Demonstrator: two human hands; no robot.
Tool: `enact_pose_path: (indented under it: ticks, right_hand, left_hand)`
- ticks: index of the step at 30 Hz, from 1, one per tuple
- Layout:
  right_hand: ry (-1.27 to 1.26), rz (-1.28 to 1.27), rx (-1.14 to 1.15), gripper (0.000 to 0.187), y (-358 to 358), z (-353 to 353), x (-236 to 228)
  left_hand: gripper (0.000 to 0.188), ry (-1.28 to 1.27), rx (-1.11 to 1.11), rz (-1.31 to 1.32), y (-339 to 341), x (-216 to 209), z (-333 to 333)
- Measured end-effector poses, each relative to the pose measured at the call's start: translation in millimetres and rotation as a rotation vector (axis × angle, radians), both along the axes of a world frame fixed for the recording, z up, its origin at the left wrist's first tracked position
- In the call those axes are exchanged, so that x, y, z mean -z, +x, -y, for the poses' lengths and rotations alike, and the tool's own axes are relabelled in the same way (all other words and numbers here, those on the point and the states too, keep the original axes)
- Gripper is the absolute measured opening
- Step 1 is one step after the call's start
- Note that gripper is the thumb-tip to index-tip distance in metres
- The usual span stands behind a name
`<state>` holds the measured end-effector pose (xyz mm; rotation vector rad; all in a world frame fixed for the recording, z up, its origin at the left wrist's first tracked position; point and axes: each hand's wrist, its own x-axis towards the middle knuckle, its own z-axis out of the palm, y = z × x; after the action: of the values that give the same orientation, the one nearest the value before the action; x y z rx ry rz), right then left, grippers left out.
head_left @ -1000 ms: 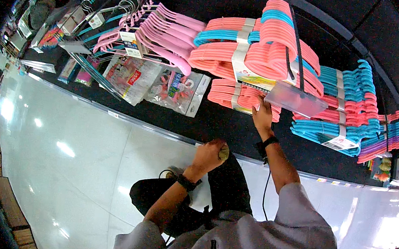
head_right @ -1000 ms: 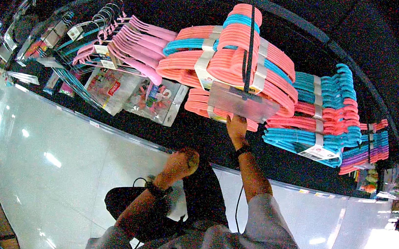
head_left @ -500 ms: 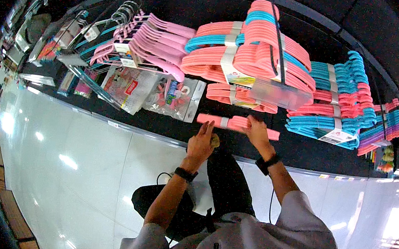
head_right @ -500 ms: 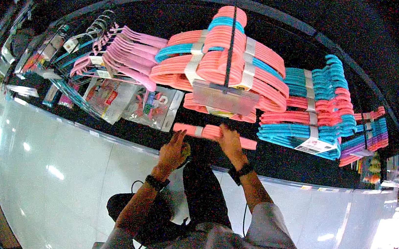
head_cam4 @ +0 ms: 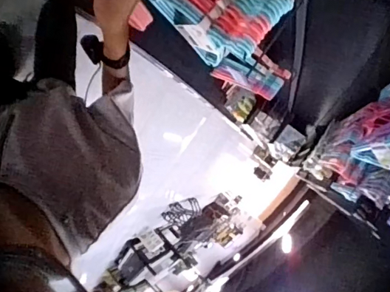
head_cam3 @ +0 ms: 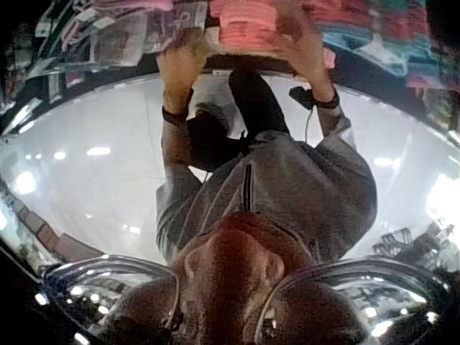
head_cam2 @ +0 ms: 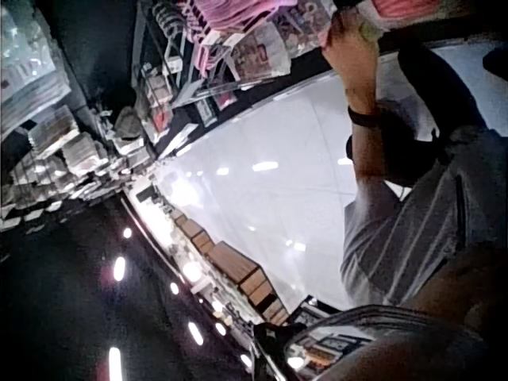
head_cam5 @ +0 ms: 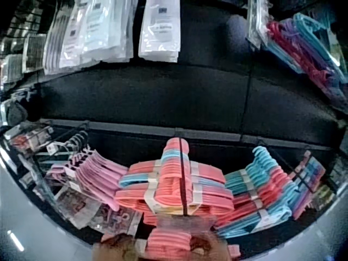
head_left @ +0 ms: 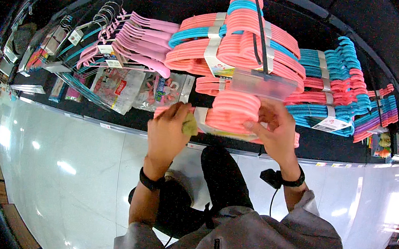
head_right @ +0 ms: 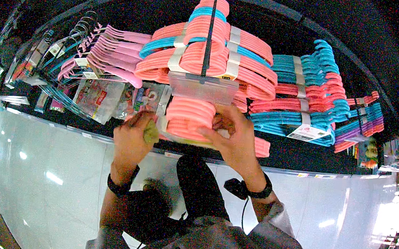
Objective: The person kneels on the floor and wipes stacks of pink and blue plastic hangers with a yellow cloth. They handle the hangers one at a time, wiping the surfaces and then placing them back on the display shelf.
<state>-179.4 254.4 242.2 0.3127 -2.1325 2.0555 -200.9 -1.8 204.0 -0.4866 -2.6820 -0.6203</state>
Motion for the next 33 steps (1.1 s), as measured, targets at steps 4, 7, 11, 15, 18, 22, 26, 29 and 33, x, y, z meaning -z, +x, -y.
enact_pose_path:
  ticks: [4, 7, 11, 15, 18, 22, 26, 29, 33]
  right_hand:
    - [0.018, -0.124, 0.122, 0.047, -12.8, 7.6, -7.9]
    - [0.064, -0.178, 0.184, 0.039, -16.8, 9.3, -20.9]
    - [0.112, -0.251, 0.241, 0.036, -25.0, 9.1, -23.8]
    - [0.339, -0.474, 0.346, 0.045, -30.3, 2.0, -28.1]
    - [0.209, -0.350, 0.334, 0.051, -32.8, 2.2, -28.8]
    - [0.372, -0.702, 0.335, 0.051, -49.4, 3.7, -43.0]
    - [0.331, -0.559, 0.332, 0.048, -61.2, 5.6, -50.1]
    - [0.221, -0.508, 0.308, 0.044, -75.5, 2.6, -40.9]
    - [0.164, -0.484, 0.303, 0.041, -89.7, -0.7, -29.4]
  left_hand:
    - [0.032, 0.051, -0.004, -0.063, -18.7, -19.3, 0.1]
    - [0.031, 0.098, 0.001, -0.096, -23.1, -28.5, -4.2]
    - [0.033, 0.130, 0.011, -0.121, -34.0, -25.3, -9.7]
    - [0.034, 0.155, 0.010, -0.188, -47.8, -20.8, -14.8]
    - [0.035, 0.113, 0.000, -0.167, -57.6, -30.7, -21.3]
    - [0.035, 0.117, -0.003, -0.256, -72.0, -29.9, -21.5]
    - [0.035, 0.077, -0.002, -0.205, -80.1, -33.1, -23.7]
    - [0.037, 0.068, 0.002, -0.154, -86.4, -33.1, -27.1]
    - [0.041, 0.076, 0.020, -0.169, -99.5, -21.8, -26.0]
